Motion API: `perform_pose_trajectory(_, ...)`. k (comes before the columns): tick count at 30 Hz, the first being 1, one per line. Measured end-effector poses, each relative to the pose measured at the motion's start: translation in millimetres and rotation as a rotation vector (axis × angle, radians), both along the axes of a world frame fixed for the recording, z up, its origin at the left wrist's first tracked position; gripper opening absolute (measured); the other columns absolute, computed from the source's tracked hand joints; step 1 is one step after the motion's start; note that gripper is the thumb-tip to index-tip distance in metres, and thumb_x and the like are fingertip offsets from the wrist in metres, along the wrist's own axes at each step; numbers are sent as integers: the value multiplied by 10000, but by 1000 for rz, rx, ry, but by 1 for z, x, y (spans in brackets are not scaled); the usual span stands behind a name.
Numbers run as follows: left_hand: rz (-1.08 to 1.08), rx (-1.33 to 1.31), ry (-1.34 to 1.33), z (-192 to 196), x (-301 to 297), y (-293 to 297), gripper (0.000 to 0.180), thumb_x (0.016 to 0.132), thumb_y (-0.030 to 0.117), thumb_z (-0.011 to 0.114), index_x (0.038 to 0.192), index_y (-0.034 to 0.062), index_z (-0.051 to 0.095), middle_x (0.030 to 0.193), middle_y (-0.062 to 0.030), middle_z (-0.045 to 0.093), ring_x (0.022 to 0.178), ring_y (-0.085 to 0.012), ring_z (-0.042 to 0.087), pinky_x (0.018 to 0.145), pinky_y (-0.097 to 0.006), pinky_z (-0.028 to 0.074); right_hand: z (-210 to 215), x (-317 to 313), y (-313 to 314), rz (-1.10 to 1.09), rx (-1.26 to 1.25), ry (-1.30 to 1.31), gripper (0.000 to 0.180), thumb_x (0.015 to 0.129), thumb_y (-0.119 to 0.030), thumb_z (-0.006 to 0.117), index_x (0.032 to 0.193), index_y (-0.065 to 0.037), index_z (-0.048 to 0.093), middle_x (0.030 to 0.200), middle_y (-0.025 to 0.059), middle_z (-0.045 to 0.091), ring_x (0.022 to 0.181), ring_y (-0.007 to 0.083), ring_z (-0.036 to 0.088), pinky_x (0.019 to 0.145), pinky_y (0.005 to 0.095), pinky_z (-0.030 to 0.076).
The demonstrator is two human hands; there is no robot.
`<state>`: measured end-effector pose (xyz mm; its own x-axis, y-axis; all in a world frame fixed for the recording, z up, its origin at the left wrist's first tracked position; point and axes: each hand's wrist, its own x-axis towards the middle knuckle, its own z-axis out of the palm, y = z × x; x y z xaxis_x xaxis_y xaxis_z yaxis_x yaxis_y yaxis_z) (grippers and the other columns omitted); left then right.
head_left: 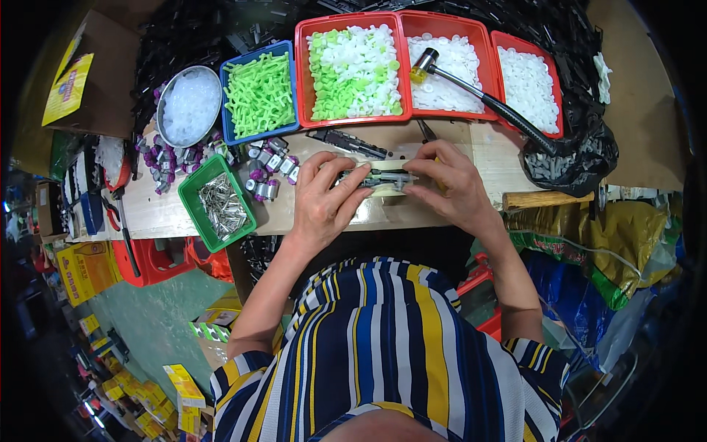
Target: Assemble small plastic components by inserting colored parts into a black housing unit.
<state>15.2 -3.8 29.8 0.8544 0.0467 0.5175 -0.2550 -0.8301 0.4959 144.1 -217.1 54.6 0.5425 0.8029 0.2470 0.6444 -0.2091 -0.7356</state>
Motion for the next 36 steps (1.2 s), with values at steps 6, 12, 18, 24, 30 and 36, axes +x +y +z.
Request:
perform_pose_trajectory(6,3,-16,-7,-3,2,-1,373,734,139,793,1097,93,718,1033,-74,638,1014,-307,558,857,-415,441,-2,-2,5,21,-28,-41,337,739,-56,806,1053,-9,694,1025,114,582,927,238,614,739,333,524)
perform_pose_trajectory(12,13,-31,2,-4,2,-1,349,733,134,793,1073,90,724,1026,-64,644,1027,-301,560,860,-415,433,-8,3,3,-10,48,146,279,776,-19,773,1049,-17,714,997,89,595,893,195,617,711,297,508)
perform_pose_trajectory(18,14,-38,-1,-4,2,-2,339,726,124,797,1056,91,728,1027,-58,648,1030,-296,561,861,-413,428,-10,4,4,-38,1,142,221,790,13,746,1007,-24,729,918,70,608,863,183,610,680,293,492)
perform_pose_trajectory(24,15,-35,15,-4,1,-3,320,724,124,799,1036,98,735,1029,-60,649,1023,-295,565,856,-412,426,-9,6,5,44,32,-155,228,742,13,757,961,-41,720,918,75,609,850,239,605,707,346,495)
perform_pose_trajectory(30,11,-20,-3,-4,2,-2,318,726,118,796,1038,98,736,1018,-64,650,1015,-298,567,848,-413,425,-2,0,8,13,73,-75,253,740,-2,763,983,-43,711,957,101,600,878,261,604,729,350,503)
perform_pose_trajectory(36,-3,-14,-24,0,6,-4,316,726,112,794,1036,94,735,1021,-64,649,1011,-294,569,846,-408,427,-7,2,6,26,50,-10,246,752,-5,766,989,-30,703,959,99,594,898,244,607,724,336,514)
